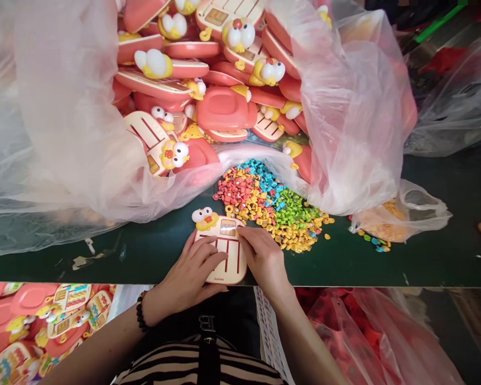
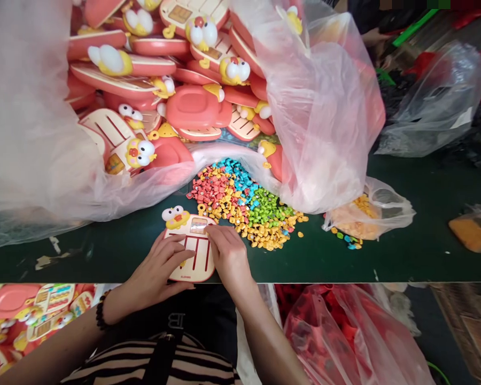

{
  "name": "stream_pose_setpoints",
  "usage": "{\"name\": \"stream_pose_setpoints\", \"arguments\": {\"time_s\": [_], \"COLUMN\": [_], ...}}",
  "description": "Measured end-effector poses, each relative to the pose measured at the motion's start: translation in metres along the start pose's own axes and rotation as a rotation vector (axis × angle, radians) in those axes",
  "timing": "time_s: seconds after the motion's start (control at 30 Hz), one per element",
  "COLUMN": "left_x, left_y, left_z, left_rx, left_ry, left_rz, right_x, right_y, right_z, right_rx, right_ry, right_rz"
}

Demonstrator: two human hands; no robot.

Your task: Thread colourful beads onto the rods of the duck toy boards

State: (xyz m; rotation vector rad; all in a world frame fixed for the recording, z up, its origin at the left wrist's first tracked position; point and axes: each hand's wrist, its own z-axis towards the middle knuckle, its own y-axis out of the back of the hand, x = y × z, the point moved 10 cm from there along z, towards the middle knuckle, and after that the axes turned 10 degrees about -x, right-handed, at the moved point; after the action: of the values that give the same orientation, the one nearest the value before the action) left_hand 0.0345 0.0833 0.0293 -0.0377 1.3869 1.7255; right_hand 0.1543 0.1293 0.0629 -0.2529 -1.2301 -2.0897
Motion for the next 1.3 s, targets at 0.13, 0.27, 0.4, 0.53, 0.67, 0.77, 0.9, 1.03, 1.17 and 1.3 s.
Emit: {"name": "stream_pose_setpoints", "arguments": {"time_s": [0.13,0.27,0.4,0.53,0.67,0.77,0.9,1.03,1.17,1.3], "left_x": [0.003,0.005,0.011,0.009,0.007,0.006,0.004,0.003,0.002,0.0], "left_y": [-0.001,0.0,0.008,0.008,0.003,-0.002,-0.003,-0.002,-0.003,-0.002], "left_z": [-0.001,-0.002,-0.004,-0.004,0.0,0.001,0.001,0.001,0.001,0.002], "left_rx": [0.004,-0.039,-0.14,-0.146,-0.088,-0.034,-0.019,-0.029,-0.025,-0.029], "left_ry": [0.019,0.022,0.07,0.057,0.054,0.061,0.051,0.039,0.03,0.016], "left_rz": [-0.022,-0.061,-0.072,-0.042,0.016,0.058,0.089,0.109,0.118,0.119], "right_x": [-0.003,0.022,0.041,0.02,-0.013,-0.023,-0.03,-0.026,-0.022,-0.028], "right_y": [-0.005,-0.023,-0.032,-0.004,0.032,0.019,0.011,0.017,0.018,-0.002], "right_z": [-0.003,0.004,0.005,-0.002,-0.01,-0.014,-0.014,-0.007,0.002,0.009], "right_rx": [0.055,0.046,0.118,0.075,-0.145,-0.078,-0.084,-0.161,-0.187,-0.07], "right_ry": [-0.128,-0.052,0.003,-0.044,-0.017,0.057,0.047,-0.009,-0.158,-0.313], "right_rz": [0.091,0.146,0.206,0.183,-0.177,-0.29,-0.336,-0.306,-0.078,0.179]}}
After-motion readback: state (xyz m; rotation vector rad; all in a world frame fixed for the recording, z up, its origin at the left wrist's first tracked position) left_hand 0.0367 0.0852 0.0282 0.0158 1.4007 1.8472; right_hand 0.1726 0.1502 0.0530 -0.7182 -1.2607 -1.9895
